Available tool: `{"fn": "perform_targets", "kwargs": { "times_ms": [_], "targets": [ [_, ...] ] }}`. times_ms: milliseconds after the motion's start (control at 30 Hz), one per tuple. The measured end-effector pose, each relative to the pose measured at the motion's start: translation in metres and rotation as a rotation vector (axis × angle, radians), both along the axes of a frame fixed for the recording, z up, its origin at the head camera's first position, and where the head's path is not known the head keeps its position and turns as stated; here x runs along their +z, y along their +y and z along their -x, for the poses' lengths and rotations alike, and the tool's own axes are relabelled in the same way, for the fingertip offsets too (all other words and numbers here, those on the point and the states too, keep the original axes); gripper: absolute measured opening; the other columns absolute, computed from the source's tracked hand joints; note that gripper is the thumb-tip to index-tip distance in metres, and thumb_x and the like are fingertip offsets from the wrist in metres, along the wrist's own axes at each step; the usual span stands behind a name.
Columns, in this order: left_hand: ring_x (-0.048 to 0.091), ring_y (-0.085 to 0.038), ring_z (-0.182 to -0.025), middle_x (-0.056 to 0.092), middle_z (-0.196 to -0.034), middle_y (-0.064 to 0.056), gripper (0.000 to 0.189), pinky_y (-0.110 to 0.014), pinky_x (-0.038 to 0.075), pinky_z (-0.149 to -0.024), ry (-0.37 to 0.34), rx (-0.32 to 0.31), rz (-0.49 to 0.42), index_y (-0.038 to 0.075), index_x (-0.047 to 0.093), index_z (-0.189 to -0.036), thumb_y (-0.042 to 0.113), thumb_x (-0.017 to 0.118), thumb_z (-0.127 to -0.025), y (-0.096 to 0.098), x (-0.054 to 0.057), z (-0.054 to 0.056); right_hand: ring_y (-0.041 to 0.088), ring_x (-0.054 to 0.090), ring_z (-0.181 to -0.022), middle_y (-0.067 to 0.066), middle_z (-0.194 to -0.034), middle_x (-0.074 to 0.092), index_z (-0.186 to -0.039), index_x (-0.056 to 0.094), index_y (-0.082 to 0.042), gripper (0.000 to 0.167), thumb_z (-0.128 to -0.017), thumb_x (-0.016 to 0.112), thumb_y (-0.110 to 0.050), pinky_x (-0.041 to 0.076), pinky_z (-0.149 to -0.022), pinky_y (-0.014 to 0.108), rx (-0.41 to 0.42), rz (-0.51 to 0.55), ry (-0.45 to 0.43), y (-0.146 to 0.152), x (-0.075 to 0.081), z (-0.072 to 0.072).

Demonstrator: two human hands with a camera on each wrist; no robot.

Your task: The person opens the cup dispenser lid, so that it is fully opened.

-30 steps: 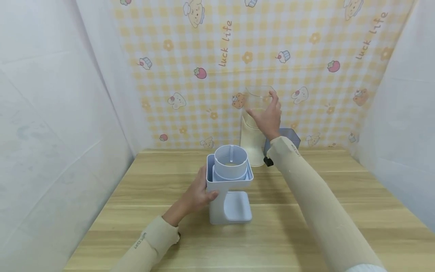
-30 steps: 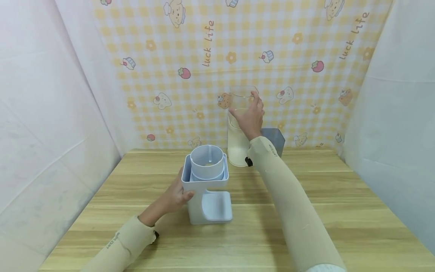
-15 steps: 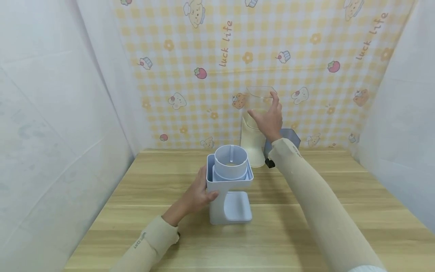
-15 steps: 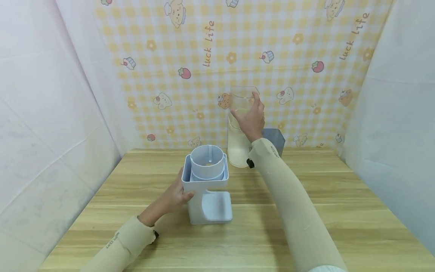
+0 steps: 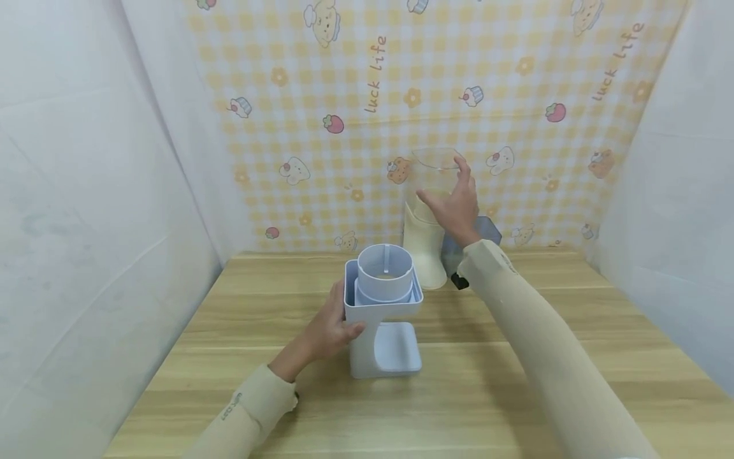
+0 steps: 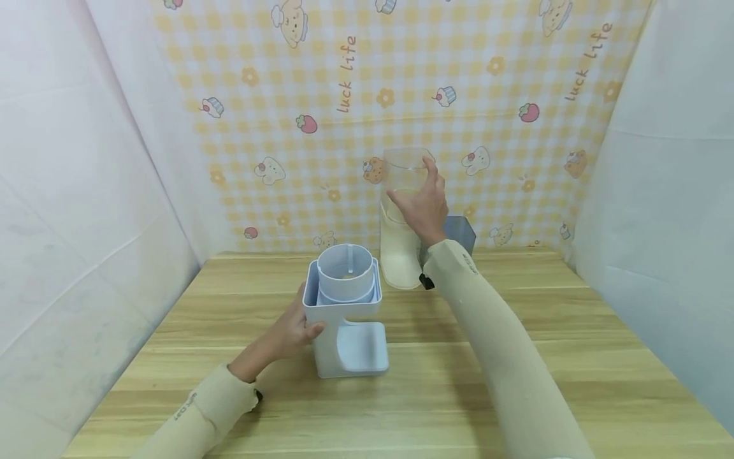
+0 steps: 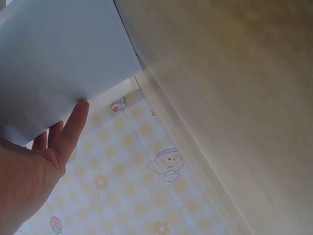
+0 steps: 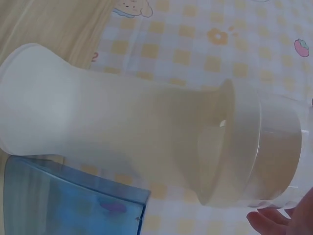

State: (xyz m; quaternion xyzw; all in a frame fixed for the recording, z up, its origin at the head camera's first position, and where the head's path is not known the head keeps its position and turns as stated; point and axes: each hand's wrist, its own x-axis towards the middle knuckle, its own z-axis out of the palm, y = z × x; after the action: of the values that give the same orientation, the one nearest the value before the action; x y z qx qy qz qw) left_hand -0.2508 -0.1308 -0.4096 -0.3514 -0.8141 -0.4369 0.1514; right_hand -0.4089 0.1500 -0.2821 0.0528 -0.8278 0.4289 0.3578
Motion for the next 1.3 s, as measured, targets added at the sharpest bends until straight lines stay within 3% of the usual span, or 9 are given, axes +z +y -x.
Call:
{"fn": "perform_targets", "kwargs": {
  "times_ms": [133,333,700,967,1200,1300],
  "targets": [
    [0.042,-0.033,-0.118,0.04,-0.132,-0.022,0.108,-0.056,0.04,-0.098,-0.004,-0.002,0.001,0.0,0.019,-0.15,0.082,0.044,-0.084,0.0,0.0,0.0,0.034,0.045,-0.132,0.019,-0.145,0.044,-0.152,0.027,-0.029,0.1,-0.073,0.083,-0.05,0.044,-0.094,0.058,0.016,-0.011,-0.013,0.004,-0.001,-0.008],
    [0.042,-0.035,-0.117,0.039,-0.129,-0.022,0.109,-0.056,0.039,-0.097,-0.024,-0.005,0.003,-0.002,0.02,-0.149,0.083,0.043,-0.083,-0.001,0.001,-0.003,0.037,0.053,-0.118,0.02,-0.141,0.047,-0.152,0.028,-0.026,0.1,-0.072,0.083,-0.052,0.046,-0.089,0.055,0.04,-0.019,-0.007,0.009,-0.003,-0.018],
    [0.042,-0.031,-0.112,0.039,-0.128,-0.02,0.109,-0.047,0.043,-0.089,-0.012,-0.02,0.008,0.0,0.019,-0.15,0.083,0.042,-0.084,0.0,0.002,-0.003,0.039,0.056,-0.114,0.019,-0.142,0.049,-0.15,0.032,-0.025,0.099,-0.07,0.086,-0.047,0.048,-0.09,0.053,0.072,-0.011,0.017,0.021,-0.001,-0.042],
    [0.045,-0.031,-0.116,0.04,-0.13,-0.02,0.109,-0.052,0.043,-0.096,-0.005,-0.027,0.001,-0.002,0.018,-0.149,0.082,0.042,-0.084,0.0,0.0,-0.001,0.04,0.059,-0.108,0.02,-0.138,0.052,-0.149,0.033,-0.026,0.098,-0.07,0.087,-0.047,0.049,-0.085,0.052,0.098,-0.024,0.033,0.03,-0.001,-0.062],
    [0.046,-0.031,-0.119,0.041,-0.134,-0.019,0.108,-0.056,0.042,-0.099,0.003,-0.018,0.013,-0.001,0.019,-0.15,0.081,0.044,-0.085,-0.001,0.002,-0.003,0.038,0.062,-0.097,0.019,-0.133,0.054,-0.149,0.034,-0.024,0.098,-0.07,0.087,-0.047,0.048,-0.073,0.044,0.12,-0.039,0.055,0.037,-0.002,-0.082],
    [0.048,-0.031,-0.121,0.042,-0.138,-0.019,0.108,-0.055,0.043,-0.099,-0.01,-0.027,0.003,0.002,0.013,-0.154,0.079,0.047,-0.085,-0.001,0.003,-0.003,0.035,0.062,-0.09,0.018,-0.13,0.056,-0.149,0.034,-0.025,0.098,-0.07,0.087,-0.047,0.045,-0.067,0.039,0.123,-0.048,0.072,0.04,-0.003,-0.088]
  ]
}}
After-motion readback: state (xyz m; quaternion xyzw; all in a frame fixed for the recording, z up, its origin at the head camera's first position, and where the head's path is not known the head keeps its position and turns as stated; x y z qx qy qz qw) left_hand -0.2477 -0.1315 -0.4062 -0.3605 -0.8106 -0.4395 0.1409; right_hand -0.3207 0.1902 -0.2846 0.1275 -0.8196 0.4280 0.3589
